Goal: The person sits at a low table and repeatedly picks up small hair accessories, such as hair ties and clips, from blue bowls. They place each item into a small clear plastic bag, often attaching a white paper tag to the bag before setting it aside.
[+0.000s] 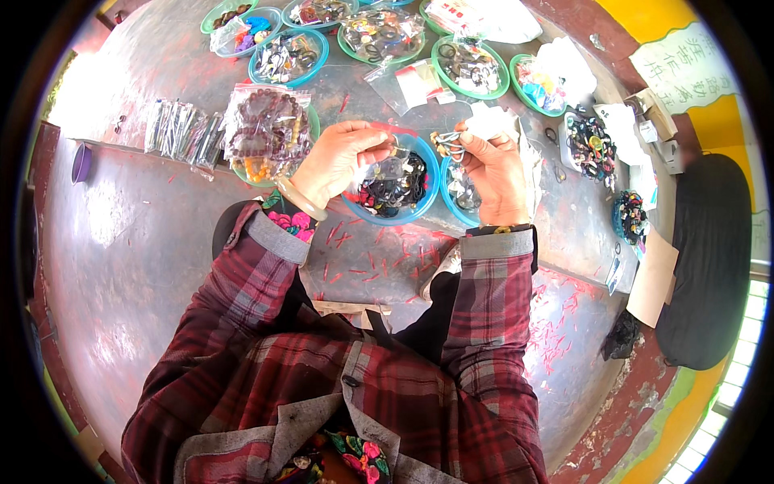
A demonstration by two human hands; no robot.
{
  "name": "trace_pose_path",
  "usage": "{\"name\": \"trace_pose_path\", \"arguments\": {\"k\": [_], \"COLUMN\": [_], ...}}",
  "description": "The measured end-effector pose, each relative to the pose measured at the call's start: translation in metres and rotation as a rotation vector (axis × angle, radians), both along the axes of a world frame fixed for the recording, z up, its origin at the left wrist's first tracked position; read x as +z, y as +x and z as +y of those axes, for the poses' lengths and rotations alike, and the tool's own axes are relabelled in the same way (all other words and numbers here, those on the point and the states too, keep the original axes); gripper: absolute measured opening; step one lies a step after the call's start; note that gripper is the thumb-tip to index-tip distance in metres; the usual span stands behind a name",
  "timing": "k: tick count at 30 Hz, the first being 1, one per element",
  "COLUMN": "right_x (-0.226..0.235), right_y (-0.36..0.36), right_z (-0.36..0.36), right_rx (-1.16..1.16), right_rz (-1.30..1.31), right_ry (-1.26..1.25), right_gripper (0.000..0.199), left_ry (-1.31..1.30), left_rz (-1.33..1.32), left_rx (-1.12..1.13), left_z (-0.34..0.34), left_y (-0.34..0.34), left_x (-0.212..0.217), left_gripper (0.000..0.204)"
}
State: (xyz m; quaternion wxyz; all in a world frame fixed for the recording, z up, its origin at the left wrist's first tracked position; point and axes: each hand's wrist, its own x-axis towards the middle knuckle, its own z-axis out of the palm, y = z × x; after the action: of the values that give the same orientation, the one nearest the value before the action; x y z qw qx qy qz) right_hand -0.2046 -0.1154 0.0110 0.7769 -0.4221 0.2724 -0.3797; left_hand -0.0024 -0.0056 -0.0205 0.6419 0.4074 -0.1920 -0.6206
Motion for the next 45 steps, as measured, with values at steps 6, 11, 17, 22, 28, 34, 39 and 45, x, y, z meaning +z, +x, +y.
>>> {"name": "trace_pose_path", "arguments": {"k": [6,11,17,22,28,34,39,45], "right_x": [0.001,-0.001,0.006,0.013,0.014,0.008,0.003,-0.002], "right_y": [-0.002,0.000,0.009,0.022,0.033,0.034,0.038,0.042], "right_z": [0.004,0.004,0.015,0.031,0.032,0.030,0.031,0.031], "right_rx": [0.166,0.322,0.372,0.298,0.232,0.112,0.010,-0.066], "right_rz": [-0.096,-0.158,-0.064,0.042,0.248,0.347,0.371,0.404], "right_ry": [-0.098,-0.205,-0.170,-0.165,-0.212,-0.240,-0.244,-0.248], "right_gripper": [0.017,0.015,0.012,0.013,0.013,0.017,0.021,0.021], "left_ry": [0.021,-0.008,-0.003,0.043,0.039,0.081,0.047,0.019], "left_rz": [-0.107,-0.204,-0.262,-0.425,-0.633,-0.816,-0.764,-0.692], "left_rx": [0.011,-0.009,0.008,-0.018,-0.037,-0.108,-0.167,-0.181], "left_z": [-0.001,-0.001,0.000,-0.002,-0.007,-0.004,-0.003,-0.002], "left_y": [-0.002,-0.003,-0.004,-0.010,-0.013,-0.017,-0.017,-0.018], "left_x": [0.004,0.006,-0.001,0.003,-0.010,0.003,0.007,0.003], "left_gripper": [0.010,0.014,0.015,0.015,0.020,0.027,0.025,0.020]}}
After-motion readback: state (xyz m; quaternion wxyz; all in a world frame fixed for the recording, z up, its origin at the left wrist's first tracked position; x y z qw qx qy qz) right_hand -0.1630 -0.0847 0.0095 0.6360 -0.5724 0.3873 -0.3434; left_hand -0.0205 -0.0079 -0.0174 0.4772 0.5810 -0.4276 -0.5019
